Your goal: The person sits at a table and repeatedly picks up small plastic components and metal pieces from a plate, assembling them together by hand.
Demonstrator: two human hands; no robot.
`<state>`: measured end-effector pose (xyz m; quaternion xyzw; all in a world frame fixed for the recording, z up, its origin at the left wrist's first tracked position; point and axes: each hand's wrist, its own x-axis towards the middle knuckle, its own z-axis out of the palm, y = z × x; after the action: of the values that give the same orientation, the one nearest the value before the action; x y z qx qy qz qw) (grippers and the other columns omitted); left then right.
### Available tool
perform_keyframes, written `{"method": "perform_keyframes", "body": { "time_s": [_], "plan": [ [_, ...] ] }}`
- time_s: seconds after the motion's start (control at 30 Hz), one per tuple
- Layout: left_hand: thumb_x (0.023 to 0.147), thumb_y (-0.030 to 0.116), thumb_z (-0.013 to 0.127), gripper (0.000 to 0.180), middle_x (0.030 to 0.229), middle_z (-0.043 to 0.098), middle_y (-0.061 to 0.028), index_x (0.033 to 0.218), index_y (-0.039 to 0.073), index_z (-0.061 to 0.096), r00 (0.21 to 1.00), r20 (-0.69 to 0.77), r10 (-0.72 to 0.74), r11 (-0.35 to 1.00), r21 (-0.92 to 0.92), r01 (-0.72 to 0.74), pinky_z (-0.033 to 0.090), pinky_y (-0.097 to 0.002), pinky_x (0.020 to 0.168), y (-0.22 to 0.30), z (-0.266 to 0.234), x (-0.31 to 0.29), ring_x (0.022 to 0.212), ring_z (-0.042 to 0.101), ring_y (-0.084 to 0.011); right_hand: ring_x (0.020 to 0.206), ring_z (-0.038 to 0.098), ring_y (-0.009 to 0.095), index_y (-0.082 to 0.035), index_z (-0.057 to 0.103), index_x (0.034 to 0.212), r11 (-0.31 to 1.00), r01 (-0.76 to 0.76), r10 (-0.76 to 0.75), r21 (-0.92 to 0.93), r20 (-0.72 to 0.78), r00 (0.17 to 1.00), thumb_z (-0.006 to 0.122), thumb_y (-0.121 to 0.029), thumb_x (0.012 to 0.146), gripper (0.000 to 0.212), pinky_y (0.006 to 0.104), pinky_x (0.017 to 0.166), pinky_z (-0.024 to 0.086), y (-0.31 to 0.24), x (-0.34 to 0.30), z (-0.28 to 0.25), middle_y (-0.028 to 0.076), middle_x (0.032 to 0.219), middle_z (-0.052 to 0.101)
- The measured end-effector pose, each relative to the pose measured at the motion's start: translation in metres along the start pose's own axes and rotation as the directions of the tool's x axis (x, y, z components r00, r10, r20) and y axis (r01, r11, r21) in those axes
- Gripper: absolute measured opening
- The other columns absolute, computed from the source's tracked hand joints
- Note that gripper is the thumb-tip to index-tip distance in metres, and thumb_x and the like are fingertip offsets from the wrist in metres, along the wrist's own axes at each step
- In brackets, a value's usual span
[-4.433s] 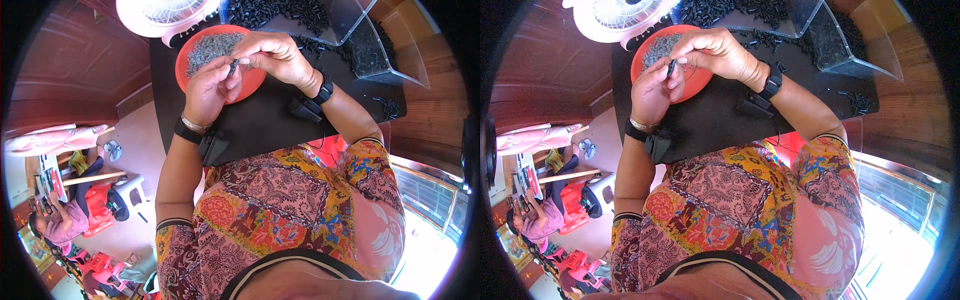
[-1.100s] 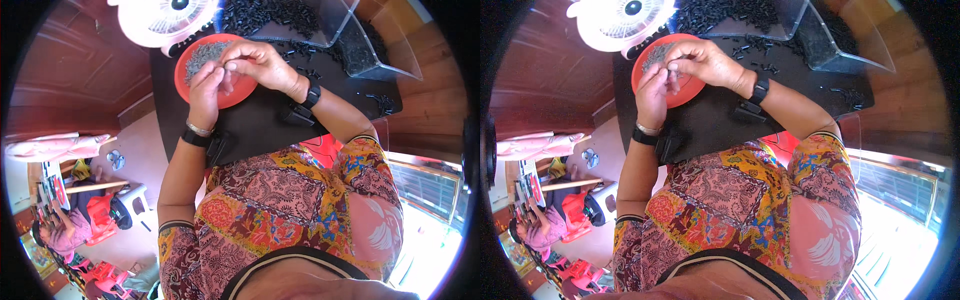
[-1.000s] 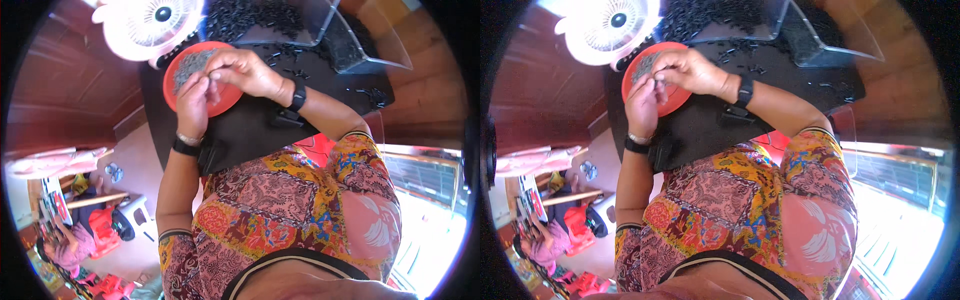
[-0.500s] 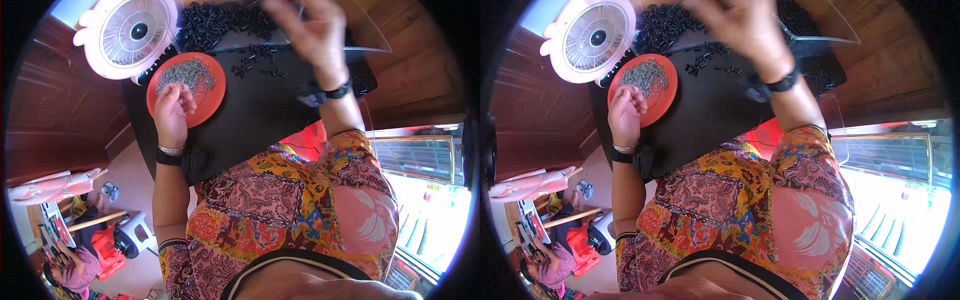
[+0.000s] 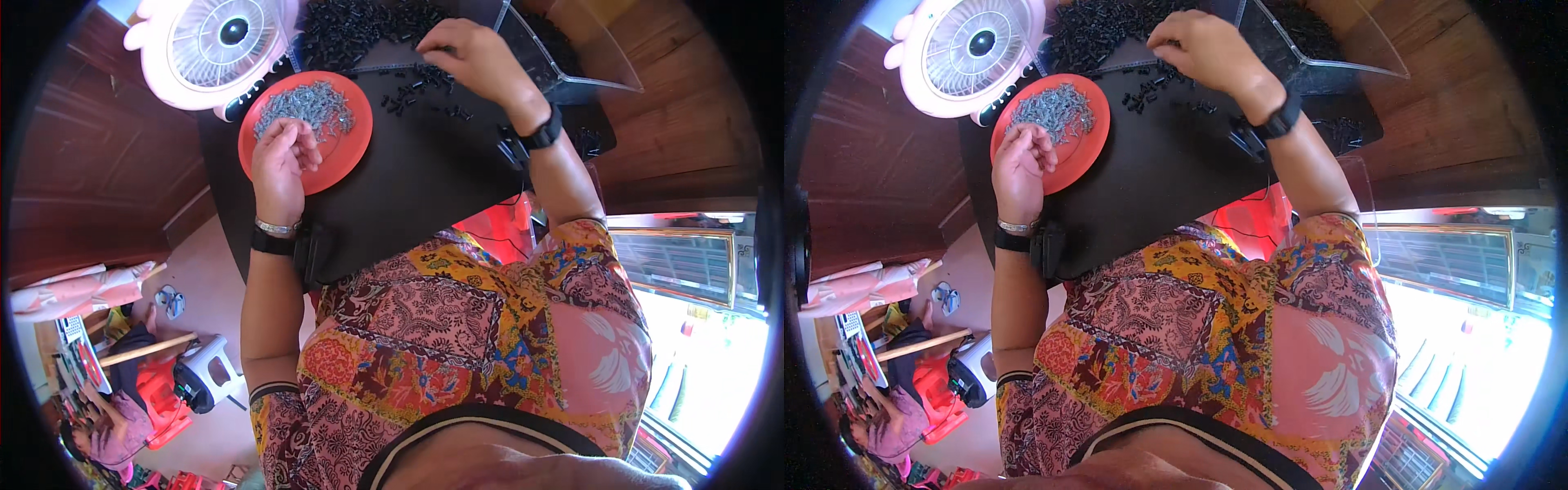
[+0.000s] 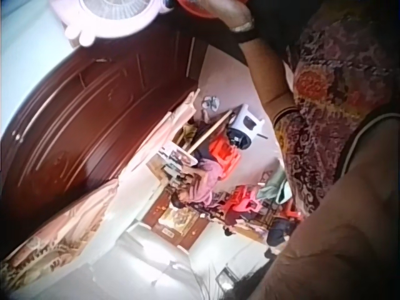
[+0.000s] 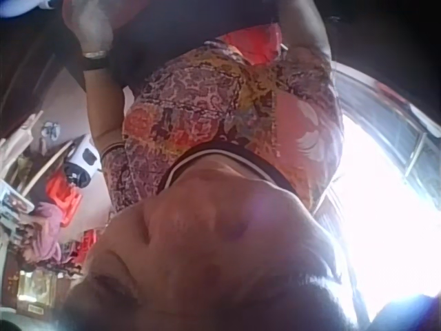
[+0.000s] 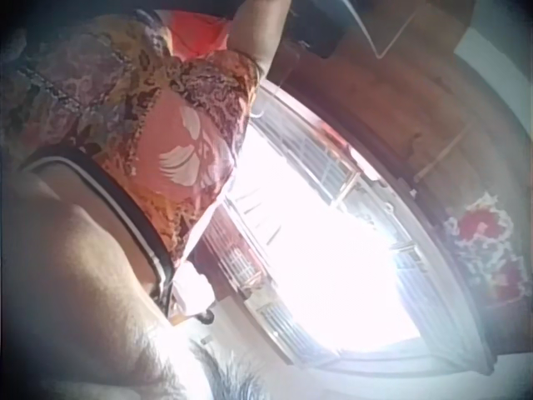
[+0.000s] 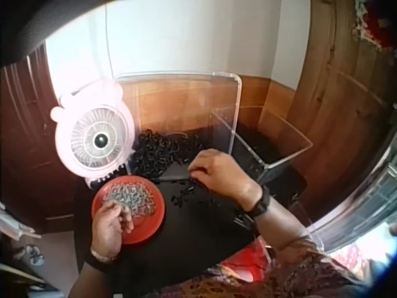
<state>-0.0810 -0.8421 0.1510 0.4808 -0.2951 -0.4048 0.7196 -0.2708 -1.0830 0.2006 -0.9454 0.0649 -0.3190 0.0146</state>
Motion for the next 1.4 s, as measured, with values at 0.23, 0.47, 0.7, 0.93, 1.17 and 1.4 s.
{"method": "perform_keyframes", "body": {
  "time_s": [0.23, 0.47, 0.7, 0.93, 1.17, 1.4],
  "plan": [
    [0.090, 0.022, 0.046, 0.018, 0.073, 0.054, -0.0004, 0.085, 0.007, 0.054, 1.000, -0.020, -0.005, 1.000, 0.012, 0.005, 0.038, -0.0218, 0.053, 0.002, 0.002, 0.001, 0.060, 0.052, -0.0101, 0.083, 0.062, 0.031, -0.011, 0.065, 0.089, 0.943, -0.320, 0.332, -0.088, 0.281, 0.900, 0.061, -0.025, 0.078, 0.018, 0.0401, 0.072, 0.049, 0.035, -0.004, 0.043, 0.010, 0.081, 0.064],
    [0.092, 0.023, 0.044, 0.019, 0.075, 0.053, -0.0011, 0.089, 0.006, 0.052, 1.000, -0.002, -0.030, 0.999, 0.039, 0.030, 0.036, -0.0239, 0.056, 0.002, -0.001, 0.001, 0.063, 0.051, -0.0119, 0.083, 0.062, 0.031, -0.011, 0.064, 0.088, 0.945, -0.308, 0.328, -0.113, 0.340, 0.881, 0.061, -0.021, 0.078, 0.015, 0.0415, 0.073, 0.049, 0.029, -0.003, 0.061, 0.013, 0.082, 0.065],
    [0.091, 0.021, 0.045, 0.018, 0.072, 0.055, -0.0003, 0.084, 0.007, 0.054, 0.999, -0.029, -0.019, 0.999, 0.041, 0.021, 0.038, -0.0216, 0.054, 0.004, 0.002, 0.000, 0.059, 0.052, -0.0100, 0.081, 0.064, 0.027, -0.008, 0.063, 0.093, 0.937, -0.339, 0.293, 0.079, 0.346, 0.891, 0.060, -0.012, 0.079, 0.015, 0.0361, 0.074, 0.050, 0.022, -0.003, 0.053, 0.011, 0.084, 0.066],
    [0.091, 0.020, 0.044, 0.018, 0.072, 0.056, -0.0009, 0.084, 0.006, 0.055, 0.999, -0.024, -0.023, 0.998, 0.051, 0.025, 0.038, -0.0212, 0.052, 0.003, 0.003, 0.002, 0.057, 0.052, -0.0096, 0.087, 0.061, 0.013, -0.003, 0.062, 0.101, 0.565, -0.487, 0.210, 0.666, 0.455, 0.865, 0.065, -0.007, 0.080, 0.022, 0.0265, 0.077, 0.048, 0.023, 0.005, 0.058, 0.005, 0.094, 0.066],
    [0.092, 0.020, 0.044, 0.021, 0.074, 0.054, -0.0019, 0.092, 0.004, 0.056, 0.999, 0.015, -0.050, 0.989, 0.137, 0.048, 0.038, -0.0226, 0.055, 0.003, 0.001, 0.001, 0.061, 0.052, -0.0115, 0.085, 0.058, 0.008, -0.004, 0.062, 0.100, 0.204, -0.506, 0.043, 0.838, 0.509, 0.860, 0.065, -0.006, 0.083, 0.017, 0.0211, 0.079, 0.046, -0.047, 0.036, 0.041, 0.001, 0.093, 0.063],
    [0.091, 0.020, 0.047, 0.020, 0.074, 0.057, -0.0010, 0.089, 0.005, 0.059, 0.996, 0.057, -0.072, 0.995, 0.076, 0.068, 0.039, -0.0203, 0.053, 0.002, 0.006, 0.002, 0.058, 0.053, -0.0088, 0.084, 0.061, 0.009, -0.002, 0.062, 0.099, 0.181, -0.442, -0.017, 0.879, 0.452, 0.892, 0.063, -0.006, 0.085, 0.015, 0.0235, 0.077, 0.049, -0.078, 0.043, 0.060, 0.003, 0.091, 0.064]
  ]
}}
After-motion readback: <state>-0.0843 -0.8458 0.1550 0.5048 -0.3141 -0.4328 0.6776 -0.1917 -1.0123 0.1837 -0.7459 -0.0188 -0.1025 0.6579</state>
